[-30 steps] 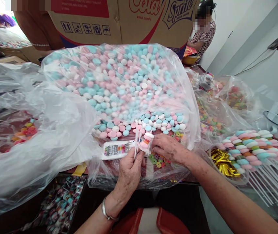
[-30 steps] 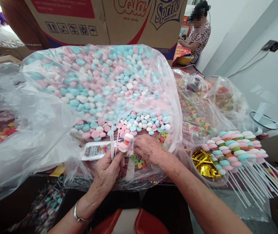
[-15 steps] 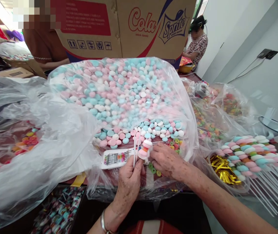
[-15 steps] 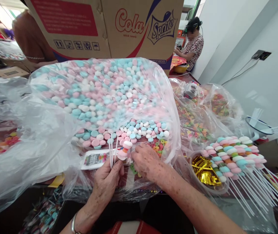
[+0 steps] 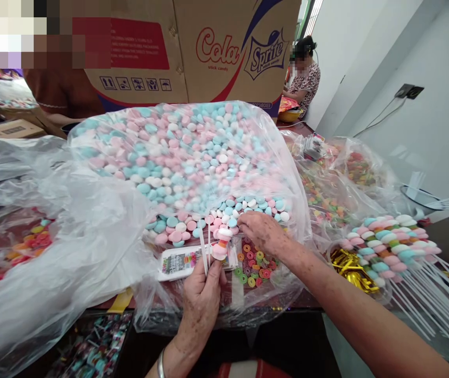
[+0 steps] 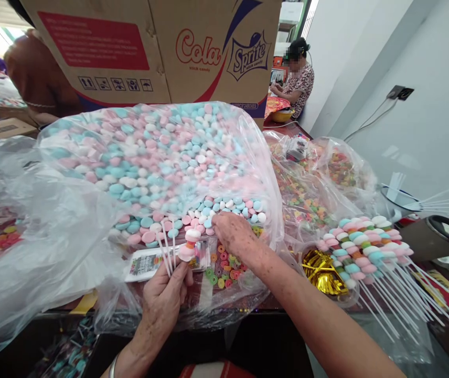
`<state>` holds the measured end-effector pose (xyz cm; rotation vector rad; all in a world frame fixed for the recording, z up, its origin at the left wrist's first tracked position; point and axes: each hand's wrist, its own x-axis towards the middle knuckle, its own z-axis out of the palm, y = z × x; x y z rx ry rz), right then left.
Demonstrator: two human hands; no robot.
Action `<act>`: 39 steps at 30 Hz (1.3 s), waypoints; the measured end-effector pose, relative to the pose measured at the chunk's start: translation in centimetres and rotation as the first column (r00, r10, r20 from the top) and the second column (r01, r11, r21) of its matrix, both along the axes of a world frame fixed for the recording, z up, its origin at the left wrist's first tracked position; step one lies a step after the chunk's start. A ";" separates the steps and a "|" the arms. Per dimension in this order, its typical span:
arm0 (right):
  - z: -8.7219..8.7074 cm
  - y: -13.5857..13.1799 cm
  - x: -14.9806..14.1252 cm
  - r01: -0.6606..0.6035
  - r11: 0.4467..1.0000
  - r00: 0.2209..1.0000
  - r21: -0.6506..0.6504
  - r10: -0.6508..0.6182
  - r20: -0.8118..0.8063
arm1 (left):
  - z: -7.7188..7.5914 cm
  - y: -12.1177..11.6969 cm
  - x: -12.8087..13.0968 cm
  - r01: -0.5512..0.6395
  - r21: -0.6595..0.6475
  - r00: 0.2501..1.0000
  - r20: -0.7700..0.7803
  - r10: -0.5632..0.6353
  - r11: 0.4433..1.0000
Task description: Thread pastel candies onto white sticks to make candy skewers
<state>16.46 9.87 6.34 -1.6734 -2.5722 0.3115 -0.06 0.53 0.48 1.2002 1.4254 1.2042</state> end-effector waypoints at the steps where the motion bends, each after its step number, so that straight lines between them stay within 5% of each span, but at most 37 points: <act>1: 0.1 0.2 -0.3 0.009 1.000 1.000 0.004 -0.009 0.002 | 0.0 0.0 0.0 0.001 0.002 1.000 0.011 -0.001 1.000; 11: 0.7 0.5 0.3 0.032 0.996 0.998 -0.089 -0.028 0.051 | -0.4 -0.2 -0.4 0.027 0.004 1.000 0.005 -0.027 1.000; 15: 0.3 -0.3 1.6 -0.101 0.982 0.995 -0.159 0.104 0.013 | -0.6 -0.2 -0.4 0.024 0.005 1.000 0.005 -0.024 1.000; 18: -0.5 -1.1 1.7 -0.204 0.971 0.978 -0.127 0.207 0.008 | -0.5 -0.2 -0.4 0.023 0.011 1.000 -0.005 -0.023 1.000; 24: -1.6 -1.7 1.3 -0.172 0.985 0.982 -0.032 0.174 0.073 | -0.3 -0.1 -0.4 0.047 0.007 0.999 -0.021 -0.047 0.999; 32: -1.0 -2.3 1.1 -0.205 0.973 0.958 -0.109 0.177 -0.227 | -0.4 -0.2 -0.3 0.030 0.014 0.999 -0.021 -0.030 0.999; 39: -2.4 -3.4 -0.2 -0.150 0.988 0.986 -0.022 0.148 -0.081 | -0.4 -0.2 -0.4 0.052 -0.001 0.998 -0.020 -0.052 0.999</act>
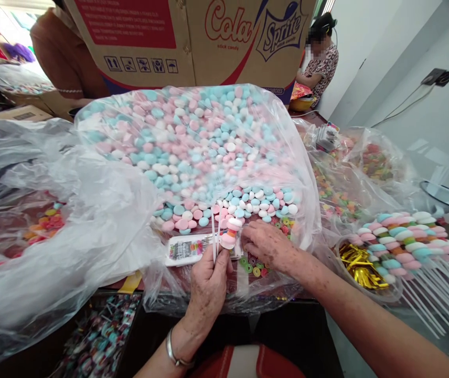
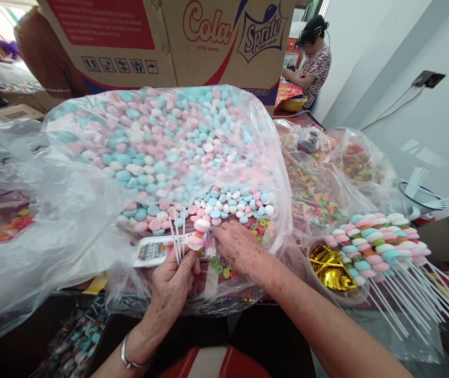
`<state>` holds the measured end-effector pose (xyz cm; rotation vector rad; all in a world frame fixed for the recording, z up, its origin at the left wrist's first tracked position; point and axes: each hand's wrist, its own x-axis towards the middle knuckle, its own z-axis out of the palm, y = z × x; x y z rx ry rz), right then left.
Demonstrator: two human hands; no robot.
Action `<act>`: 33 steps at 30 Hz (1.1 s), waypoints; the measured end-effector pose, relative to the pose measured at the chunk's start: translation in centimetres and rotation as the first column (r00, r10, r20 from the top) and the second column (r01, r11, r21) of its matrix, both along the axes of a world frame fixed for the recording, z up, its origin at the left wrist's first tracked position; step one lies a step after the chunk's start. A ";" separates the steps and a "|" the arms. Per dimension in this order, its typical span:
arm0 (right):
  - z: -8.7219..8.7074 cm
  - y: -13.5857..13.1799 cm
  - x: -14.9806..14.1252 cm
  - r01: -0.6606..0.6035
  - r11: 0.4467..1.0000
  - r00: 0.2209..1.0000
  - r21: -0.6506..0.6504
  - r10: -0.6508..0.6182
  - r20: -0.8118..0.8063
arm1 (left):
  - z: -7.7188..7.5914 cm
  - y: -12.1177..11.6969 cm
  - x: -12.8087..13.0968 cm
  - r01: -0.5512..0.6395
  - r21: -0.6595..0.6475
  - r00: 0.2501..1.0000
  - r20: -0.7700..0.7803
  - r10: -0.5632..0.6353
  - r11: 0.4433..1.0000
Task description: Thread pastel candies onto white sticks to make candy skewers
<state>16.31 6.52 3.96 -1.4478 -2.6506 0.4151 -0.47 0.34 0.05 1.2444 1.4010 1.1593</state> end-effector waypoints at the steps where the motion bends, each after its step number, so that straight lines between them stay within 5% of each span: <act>1: 0.1 -0.2 -0.2 0.003 1.000 0.999 0.006 -0.003 0.033 | 0.0 0.0 0.0 0.000 -0.003 1.000 -0.005 0.000 1.000; 5: 0.6 -1.1 -0.6 0.004 1.000 0.999 0.002 -0.004 0.033 | 0.1 -0.1 -0.1 0.023 -0.017 0.999 -0.025 -0.023 1.000; 8: 0.9 -1.2 0.2 0.137 0.985 0.956 -0.104 -0.159 -0.245 | 0.5 0.0 -0.1 0.043 -0.024 0.998 -0.047 -0.044 0.999; 10: 0.9 -0.9 1.1 0.224 0.928 0.776 -0.298 -0.355 -0.521 | 0.7 0.0 -0.1 0.062 -0.011 0.995 -0.082 -0.063 0.998; 14: 0.9 0.0 2.3 0.151 0.816 0.211 -0.558 -0.578 -0.789 | 1.0 0.2 0.0 0.133 0.025 0.981 -0.147 -0.128 0.991; 16: 0.9 0.2 2.2 0.118 0.792 0.059 -0.599 -0.607 -0.792 | 1.1 0.2 0.0 0.155 0.031 0.974 -0.174 -0.147 0.987; 19: 0.9 0.0 1.4 0.093 0.765 -0.028 -0.637 -0.638 -0.770 | 1.3 0.2 0.0 0.176 0.036 0.966 -0.200 -0.165 0.984; 22: 0.5 -0.2 0.9 0.097 0.759 -0.037 -0.643 -0.643 -0.765 | 1.4 0.1 0.0 0.185 0.049 0.958 -0.231 -0.169 0.981; 25: 0.0 -0.4 0.9 0.133 0.785 0.042 -0.606 -0.615 -0.788 | 1.3 0.2 0.1 0.179 0.053 0.956 -0.246 -0.161 0.982; 30: -0.7 -1.1 1.2 0.329 0.909 0.408 -0.254 -0.380 -0.830 | 1.0 0.2 0.1 0.175 0.054 0.957 -0.245 -0.157 0.983; 33: -0.6 -1.8 1.0 0.309 0.951 0.591 -0.011 -0.201 -0.781 | 0.9 0.2 0.1 0.152 0.057 0.956 -0.263 -0.132 0.987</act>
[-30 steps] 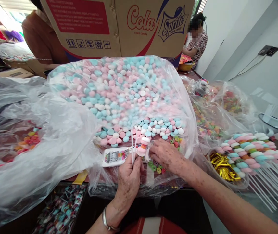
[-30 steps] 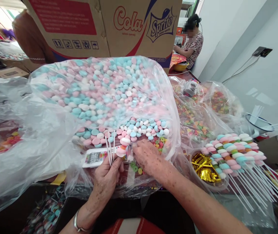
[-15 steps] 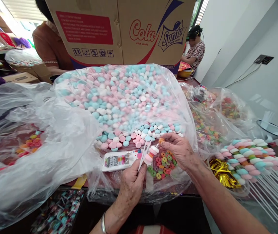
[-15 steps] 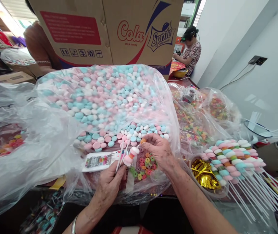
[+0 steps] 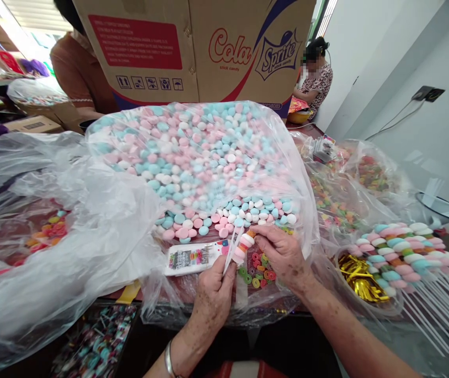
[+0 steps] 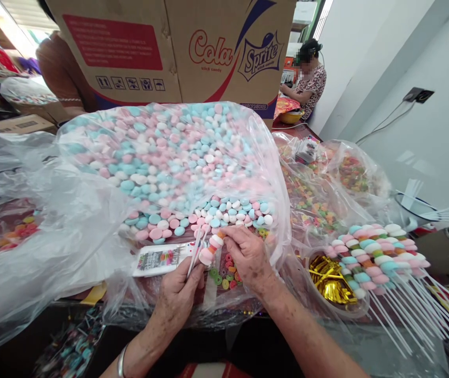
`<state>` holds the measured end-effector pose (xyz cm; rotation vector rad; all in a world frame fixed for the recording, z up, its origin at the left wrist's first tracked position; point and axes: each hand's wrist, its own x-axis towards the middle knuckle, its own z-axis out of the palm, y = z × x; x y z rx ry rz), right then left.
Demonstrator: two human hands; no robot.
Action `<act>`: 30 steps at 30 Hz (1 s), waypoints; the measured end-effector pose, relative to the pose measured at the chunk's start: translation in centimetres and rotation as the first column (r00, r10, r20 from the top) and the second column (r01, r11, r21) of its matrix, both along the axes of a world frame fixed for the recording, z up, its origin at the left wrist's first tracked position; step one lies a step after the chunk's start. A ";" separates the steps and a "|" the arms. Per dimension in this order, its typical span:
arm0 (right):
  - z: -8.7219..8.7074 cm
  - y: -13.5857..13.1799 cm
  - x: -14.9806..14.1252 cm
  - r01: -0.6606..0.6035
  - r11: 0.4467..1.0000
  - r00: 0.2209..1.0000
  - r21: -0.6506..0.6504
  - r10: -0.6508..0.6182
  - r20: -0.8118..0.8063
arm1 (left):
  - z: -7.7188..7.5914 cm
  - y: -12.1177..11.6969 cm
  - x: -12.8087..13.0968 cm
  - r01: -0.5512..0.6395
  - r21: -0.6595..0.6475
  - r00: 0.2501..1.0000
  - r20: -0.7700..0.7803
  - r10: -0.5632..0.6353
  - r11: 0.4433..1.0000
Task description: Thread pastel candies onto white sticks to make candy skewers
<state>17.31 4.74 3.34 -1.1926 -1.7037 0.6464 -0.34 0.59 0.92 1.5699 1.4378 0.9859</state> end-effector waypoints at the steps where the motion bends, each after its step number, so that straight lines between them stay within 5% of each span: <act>1: 0.1 -0.2 -0.1 -0.023 0.999 0.999 0.037 0.022 0.037 | 0.0 0.0 0.0 -0.009 -0.004 1.000 -0.002 0.009 1.000; 6: 0.3 -0.8 -0.5 -0.087 0.993 0.992 0.075 0.080 0.094 | -0.1 -0.1 0.1 -0.037 -0.017 0.999 0.024 0.038 0.999; 14: 1.7 0.2 1.0 -0.268 0.958 0.961 -0.102 0.273 0.036 | -0.4 -0.1 0.1 -0.049 -0.012 0.995 0.090 0.050 0.999; 17: 2.6 2.0 1.6 -0.138 0.971 0.990 -0.195 0.140 -0.007 | -0.3 -0.3 0.1 -0.084 -0.036 0.982 0.165 0.089 0.996; 20: 3.0 4.5 1.4 0.005 0.991 0.986 -0.136 0.018 0.165 | -0.1 -0.5 0.1 -0.134 -0.083 0.958 0.243 0.151 0.987; 22: 2.9 6.0 0.6 -0.035 0.998 0.916 -0.060 0.056 0.397 | -0.1 -0.5 0.2 -0.164 -0.095 0.945 0.270 0.184 0.982; 27: 1.7 7.8 -1.2 -0.263 0.965 0.577 -0.016 0.171 0.799 | -0.3 -0.2 0.2 -0.207 -0.063 0.937 0.275 0.216 0.976; 30: 0.9 8.0 -1.2 -0.263 0.965 0.546 -0.021 0.167 0.821 | -0.5 -0.2 0.1 -0.206 -0.072 0.941 0.260 0.218 0.976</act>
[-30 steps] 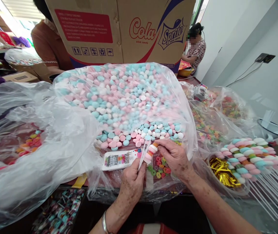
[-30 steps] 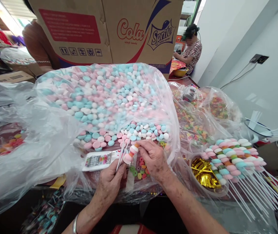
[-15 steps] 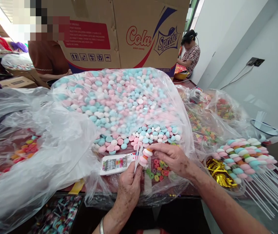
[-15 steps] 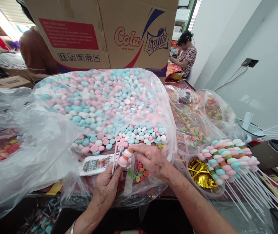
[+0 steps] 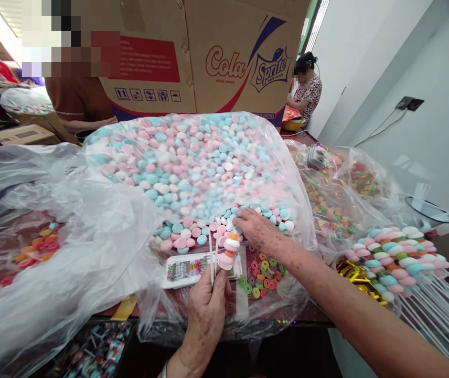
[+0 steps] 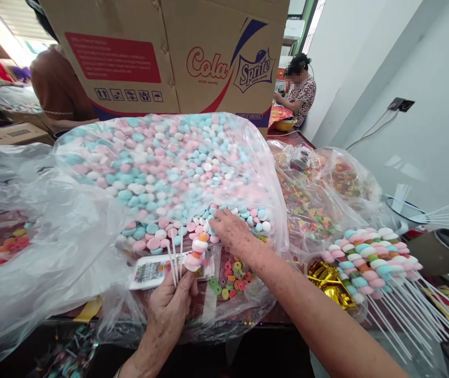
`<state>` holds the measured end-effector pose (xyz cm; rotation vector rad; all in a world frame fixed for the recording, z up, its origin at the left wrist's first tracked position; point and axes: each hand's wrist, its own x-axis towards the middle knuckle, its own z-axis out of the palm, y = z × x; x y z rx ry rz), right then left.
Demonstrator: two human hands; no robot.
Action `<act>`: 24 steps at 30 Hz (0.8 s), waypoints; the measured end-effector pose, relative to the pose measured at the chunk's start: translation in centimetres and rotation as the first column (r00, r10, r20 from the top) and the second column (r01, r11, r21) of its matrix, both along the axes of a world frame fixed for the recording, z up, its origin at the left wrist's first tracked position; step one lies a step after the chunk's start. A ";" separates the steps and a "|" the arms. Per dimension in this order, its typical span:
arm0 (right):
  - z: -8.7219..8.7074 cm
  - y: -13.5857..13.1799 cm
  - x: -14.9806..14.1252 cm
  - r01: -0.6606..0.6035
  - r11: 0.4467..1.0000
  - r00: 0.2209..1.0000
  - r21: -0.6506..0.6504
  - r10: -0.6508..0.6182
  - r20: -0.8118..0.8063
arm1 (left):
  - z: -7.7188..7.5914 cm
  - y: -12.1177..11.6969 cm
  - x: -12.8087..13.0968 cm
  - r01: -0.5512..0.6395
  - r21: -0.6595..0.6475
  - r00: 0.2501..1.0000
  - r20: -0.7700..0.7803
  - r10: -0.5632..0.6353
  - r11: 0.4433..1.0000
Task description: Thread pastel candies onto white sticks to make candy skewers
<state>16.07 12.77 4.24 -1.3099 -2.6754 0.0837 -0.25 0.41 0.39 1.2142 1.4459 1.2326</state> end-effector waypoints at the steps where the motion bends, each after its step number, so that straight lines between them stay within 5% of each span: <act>1: -0.2 0.0 0.1 0.017 1.000 0.999 -0.013 -0.017 -0.032 | -0.1 0.0 -0.1 0.013 -0.007 1.000 -0.005 -0.013 1.000; 7: -0.1 0.2 1.1 0.150 0.987 0.959 -0.057 -0.160 -0.236 | -0.6 -0.1 -0.5 0.053 -0.060 0.998 0.035 -0.051 0.997; 13: 0.0 -0.4 0.2 0.244 0.959 0.880 -0.147 -0.283 -0.382 | 0.0 -0.1 -0.2 0.021 -0.099 0.973 0.232 0.003 0.995; 24: -0.7 -1.3 -0.9 0.125 0.989 0.975 -0.083 -0.138 -0.176 | 0.2 -0.1 -0.2 -0.004 -0.097 0.981 0.190 0.023 0.995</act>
